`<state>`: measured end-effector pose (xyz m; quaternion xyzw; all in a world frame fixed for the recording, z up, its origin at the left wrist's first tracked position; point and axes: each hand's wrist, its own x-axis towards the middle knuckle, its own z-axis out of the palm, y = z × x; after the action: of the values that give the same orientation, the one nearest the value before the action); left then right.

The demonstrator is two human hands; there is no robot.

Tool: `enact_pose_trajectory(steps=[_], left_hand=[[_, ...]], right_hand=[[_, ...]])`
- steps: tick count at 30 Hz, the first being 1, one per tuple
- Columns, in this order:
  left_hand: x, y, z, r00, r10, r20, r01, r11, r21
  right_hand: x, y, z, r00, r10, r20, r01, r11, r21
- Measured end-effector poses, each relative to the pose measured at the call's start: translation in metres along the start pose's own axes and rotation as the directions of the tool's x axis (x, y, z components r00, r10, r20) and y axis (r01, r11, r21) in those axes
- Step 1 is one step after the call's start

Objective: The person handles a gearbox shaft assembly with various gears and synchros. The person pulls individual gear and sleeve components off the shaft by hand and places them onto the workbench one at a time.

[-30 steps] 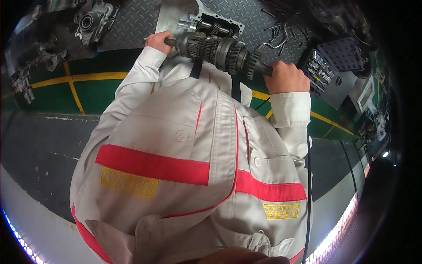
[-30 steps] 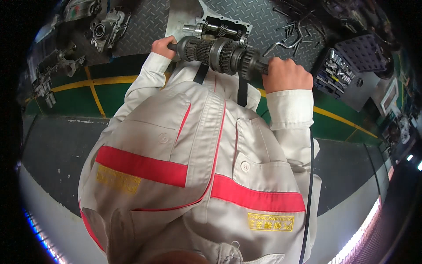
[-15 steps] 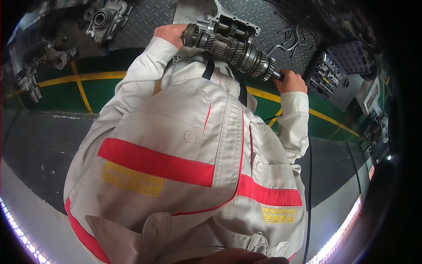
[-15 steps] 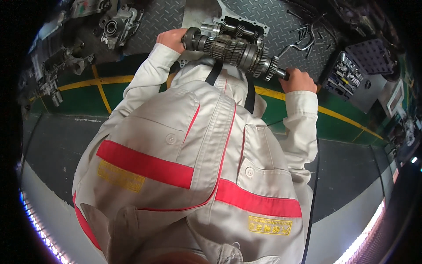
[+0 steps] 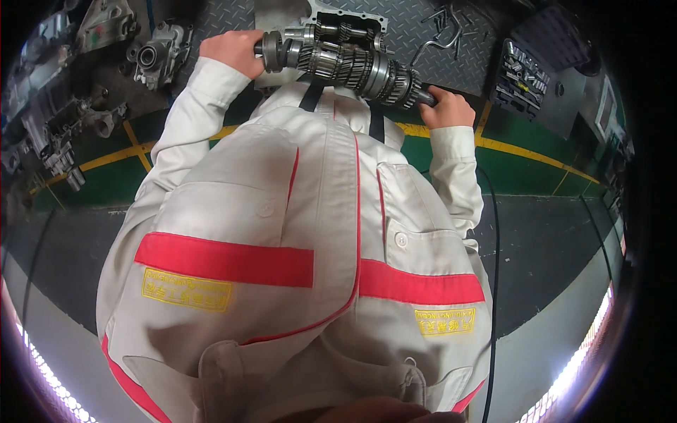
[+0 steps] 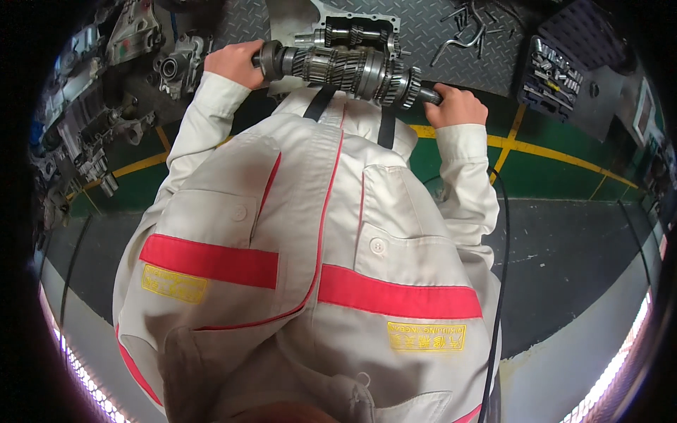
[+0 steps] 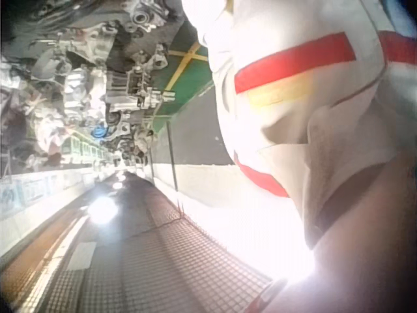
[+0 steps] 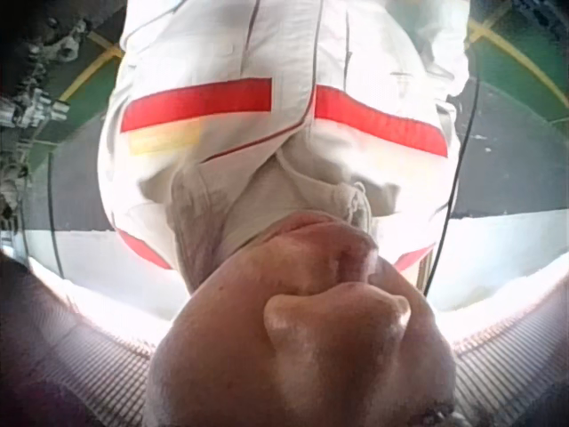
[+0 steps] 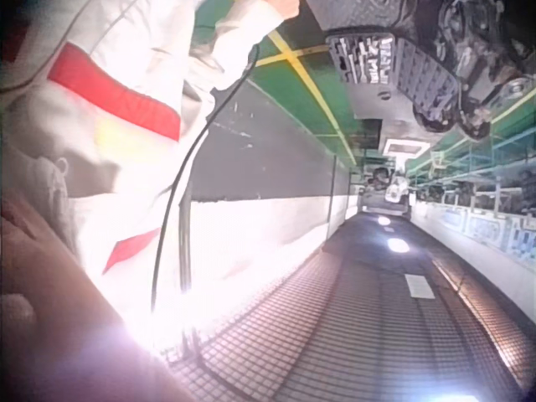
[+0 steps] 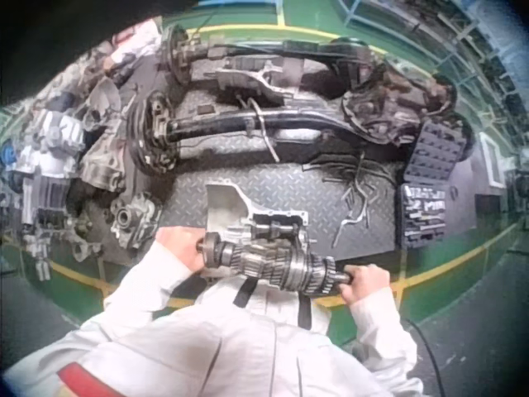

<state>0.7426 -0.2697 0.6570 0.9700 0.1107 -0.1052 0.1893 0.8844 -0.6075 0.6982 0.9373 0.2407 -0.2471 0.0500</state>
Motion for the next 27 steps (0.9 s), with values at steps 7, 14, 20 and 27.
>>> enact_pose_trajectory(steps=[7, 14, 20, 27], left_hand=[[-0.012, 0.02, -0.049, 0.999, 0.028, -0.017, -0.025, 0.99, 0.141], [-0.018, 0.03, -0.083, 0.996, 0.074, 0.042, -0.082, 0.963, 0.257], [-0.013, 0.015, -0.053, 0.989, 0.141, -0.036, -0.142, 0.989, -0.05], [-0.01, 0.0, 0.023, 0.955, 0.22, -0.201, -0.291, 0.83, -0.475]], right_hand=[[-0.009, -0.002, 0.002, 0.983, -0.022, -0.184, 0.045, 0.991, 0.124], [-0.031, -0.009, -0.027, 0.962, -0.012, -0.273, 0.065, 0.98, 0.186], [-0.041, -0.016, -0.051, 0.973, 0.024, -0.228, -0.007, 0.997, 0.072], [-0.048, -0.033, -0.096, 0.991, -0.009, -0.136, -0.02, 0.978, -0.209]])
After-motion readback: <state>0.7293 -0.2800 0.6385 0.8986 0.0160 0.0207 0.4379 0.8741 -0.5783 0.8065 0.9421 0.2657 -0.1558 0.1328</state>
